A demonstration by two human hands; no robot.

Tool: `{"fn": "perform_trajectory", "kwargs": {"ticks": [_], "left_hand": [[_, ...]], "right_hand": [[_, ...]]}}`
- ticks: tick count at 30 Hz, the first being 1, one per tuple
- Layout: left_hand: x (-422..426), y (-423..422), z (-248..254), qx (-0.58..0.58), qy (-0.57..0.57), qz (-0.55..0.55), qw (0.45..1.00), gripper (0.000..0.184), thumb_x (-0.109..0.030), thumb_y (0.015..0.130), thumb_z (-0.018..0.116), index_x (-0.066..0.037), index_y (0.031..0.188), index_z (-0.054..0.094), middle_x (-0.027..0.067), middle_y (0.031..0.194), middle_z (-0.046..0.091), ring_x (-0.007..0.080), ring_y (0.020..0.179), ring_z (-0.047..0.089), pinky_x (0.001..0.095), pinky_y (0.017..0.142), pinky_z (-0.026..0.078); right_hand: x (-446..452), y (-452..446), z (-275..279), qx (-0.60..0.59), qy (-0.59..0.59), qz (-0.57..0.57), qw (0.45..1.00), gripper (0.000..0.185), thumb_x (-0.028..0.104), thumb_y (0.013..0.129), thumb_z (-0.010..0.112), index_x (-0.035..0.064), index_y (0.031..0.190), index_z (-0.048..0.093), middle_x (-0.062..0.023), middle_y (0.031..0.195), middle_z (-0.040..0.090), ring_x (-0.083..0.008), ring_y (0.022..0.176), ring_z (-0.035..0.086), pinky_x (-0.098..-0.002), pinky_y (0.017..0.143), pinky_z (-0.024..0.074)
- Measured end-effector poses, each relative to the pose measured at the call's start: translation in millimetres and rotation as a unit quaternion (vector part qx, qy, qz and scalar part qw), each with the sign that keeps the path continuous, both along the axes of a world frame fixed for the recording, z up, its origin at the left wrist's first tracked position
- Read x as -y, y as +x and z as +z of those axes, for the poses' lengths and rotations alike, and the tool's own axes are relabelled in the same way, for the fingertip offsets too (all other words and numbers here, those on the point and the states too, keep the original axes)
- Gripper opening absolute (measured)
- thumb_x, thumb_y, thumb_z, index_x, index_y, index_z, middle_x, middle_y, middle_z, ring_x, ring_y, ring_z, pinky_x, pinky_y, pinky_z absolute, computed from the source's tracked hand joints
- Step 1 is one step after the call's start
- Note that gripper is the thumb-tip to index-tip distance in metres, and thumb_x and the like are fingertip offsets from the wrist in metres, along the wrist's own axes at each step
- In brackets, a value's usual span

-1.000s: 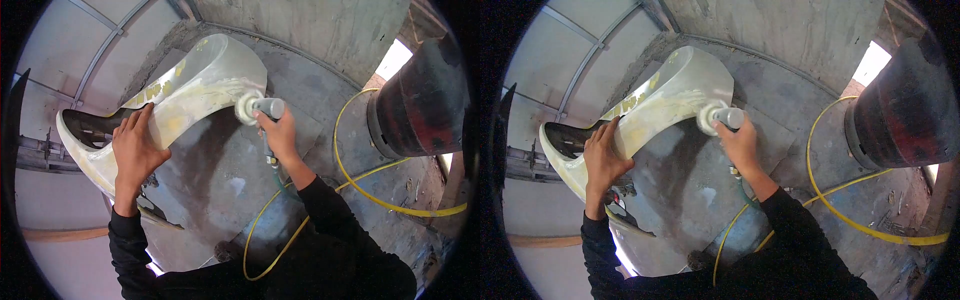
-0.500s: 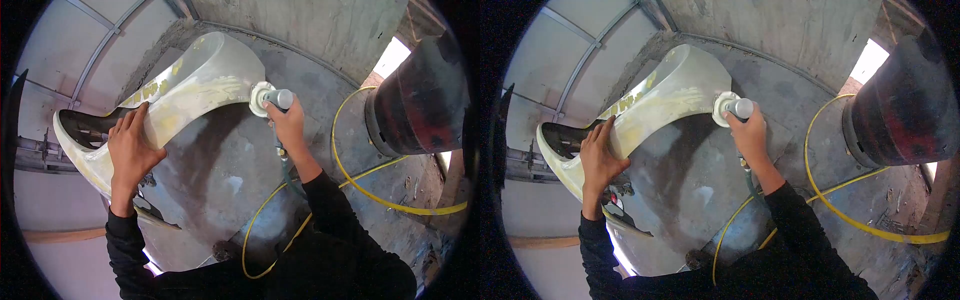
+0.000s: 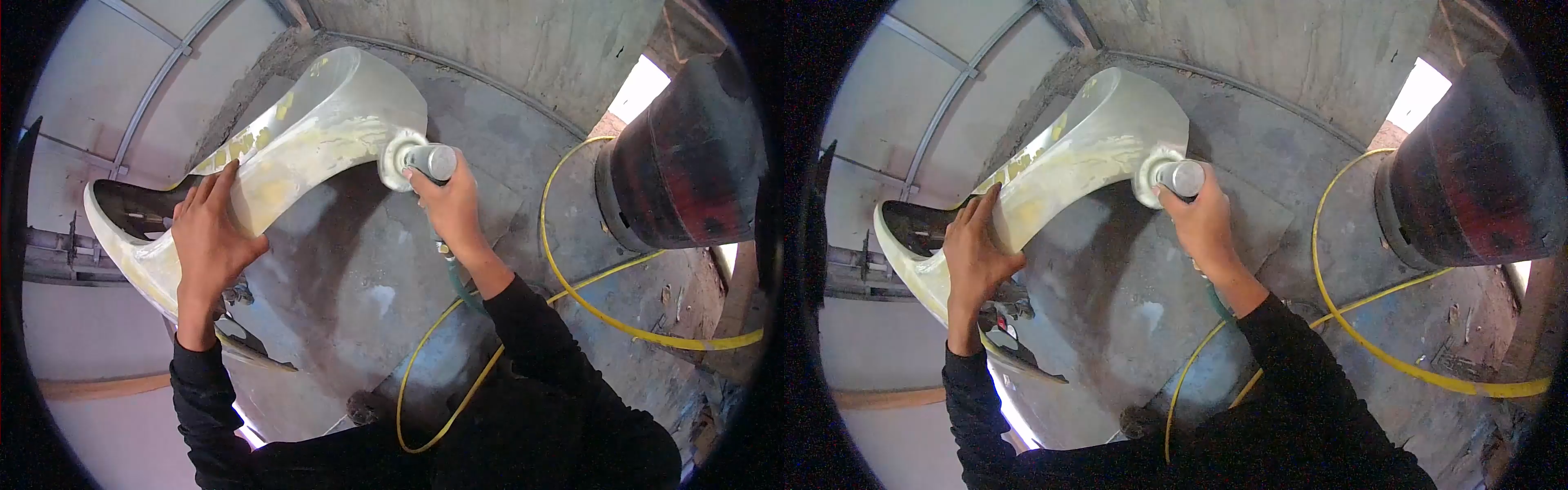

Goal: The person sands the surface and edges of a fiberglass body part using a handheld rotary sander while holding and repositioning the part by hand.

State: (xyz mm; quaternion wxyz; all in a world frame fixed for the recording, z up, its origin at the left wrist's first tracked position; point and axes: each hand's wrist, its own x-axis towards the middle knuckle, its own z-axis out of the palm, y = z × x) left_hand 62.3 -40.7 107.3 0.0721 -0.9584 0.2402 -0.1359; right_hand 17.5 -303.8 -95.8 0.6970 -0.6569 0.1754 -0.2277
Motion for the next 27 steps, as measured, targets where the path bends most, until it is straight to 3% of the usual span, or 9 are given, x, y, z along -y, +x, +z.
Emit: {"fn": "perform_trajectory", "kwargs": {"ticks": [3, 6, 13, 16, 20, 26, 27], "left_hand": [[-5, 1, 0, 0.003, 0.001, 0.000, 1.000, 0.098, -0.021, 0.051, 0.082, -0.006, 0.146, 0.061, 0.0161, 0.131, 0.068, 0.0347, 0.119, 0.065, 0.0440, 0.103, 0.049], [-6, 1, 0, 0.009, 0.004, 0.004, 1.000, 0.098, -0.021, 0.051, 0.083, -0.007, 0.146, 0.061, 0.0160, 0.131, 0.068, 0.0351, 0.119, 0.066, 0.0446, 0.103, 0.049], [-5, 6, 0, 0.004, -0.002, 0.009, 1.000, 0.098, -0.021, 0.050, 0.083, -0.007, 0.145, 0.061, 0.0164, 0.131, 0.069, 0.0353, 0.119, 0.066, 0.0446, 0.104, 0.049], [-5, 4, 1, 0.007, -0.005, 0.004, 1.000, 0.098, -0.021, 0.050, 0.083, -0.007, 0.145, 0.062, 0.0166, 0.131, 0.069, 0.0352, 0.119, 0.066, 0.0444, 0.104, 0.049], [-3, 1, 1, 0.000, -0.001, 0.005, 1.000, 0.098, -0.021, 0.049, 0.084, -0.006, 0.144, 0.062, 0.0169, 0.130, 0.069, 0.0354, 0.116, 0.066, 0.0441, 0.102, 0.049], [-10, 4, -1, 0.013, -0.003, -0.010, 1.000, 0.099, -0.021, 0.049, 0.083, -0.006, 0.144, 0.062, 0.0168, 0.128, 0.069, 0.0355, 0.114, 0.066, 0.0443, 0.101, 0.049], [-10, 4, 0, 0.014, -0.003, -0.009, 1.000, 0.099, -0.020, 0.049, 0.083, -0.006, 0.144, 0.062, 0.0166, 0.128, 0.069, 0.0355, 0.114, 0.066, 0.0442, 0.102, 0.049]], "right_hand": [[5, 2, 1, -0.028, -0.019, -0.006, 0.999, 0.044, 0.019, 0.088, 0.084, -0.0020, 0.120, 0.063, -0.0183, 0.106, 0.077, -0.0296, 0.099, 0.077, -0.0397, 0.086, 0.0569], [11, 3, -3, -0.084, 0.035, -0.006, 0.996, 0.045, 0.019, 0.089, 0.084, -0.0013, 0.123, 0.062, -0.0194, 0.108, 0.077, -0.0314, 0.101, 0.077, -0.0404, 0.087, 0.0568], [-6, -2, 8, 0.015, -0.024, -0.003, 1.000, 0.043, 0.016, 0.090, 0.082, -0.0014, 0.123, 0.062, -0.0200, 0.107, 0.077, -0.0302, 0.104, 0.077, -0.0401, 0.087, 0.0572], [6, 0, -3, -0.045, 0.043, -0.010, 0.998, 0.042, 0.017, 0.090, 0.083, -0.0016, 0.122, 0.062, -0.0201, 0.107, 0.077, -0.0300, 0.102, 0.077, -0.0398, 0.087, 0.0575], [-1, 6, -5, 0.006, -0.026, -0.031, 0.999, 0.039, 0.016, 0.089, 0.084, -0.0014, 0.117, 0.063, -0.0157, 0.099, 0.076, -0.0223, 0.087, 0.074, -0.0368, 0.079, 0.0572], [10, 10, -13, 0.001, 0.017, -0.016, 1.000, 0.039, 0.017, 0.089, 0.083, -0.0016, 0.116, 0.062, -0.0128, 0.096, 0.075, -0.0203, 0.079, 0.073, -0.0351, 0.070, 0.0574], [16, 7, -9, -0.021, 0.026, -0.029, 0.999, 0.039, 0.017, 0.089, 0.083, -0.0018, 0.116, 0.062, -0.0098, 0.091, 0.074, -0.0192, 0.074, 0.071, -0.0329, 0.064, 0.0565]]}}
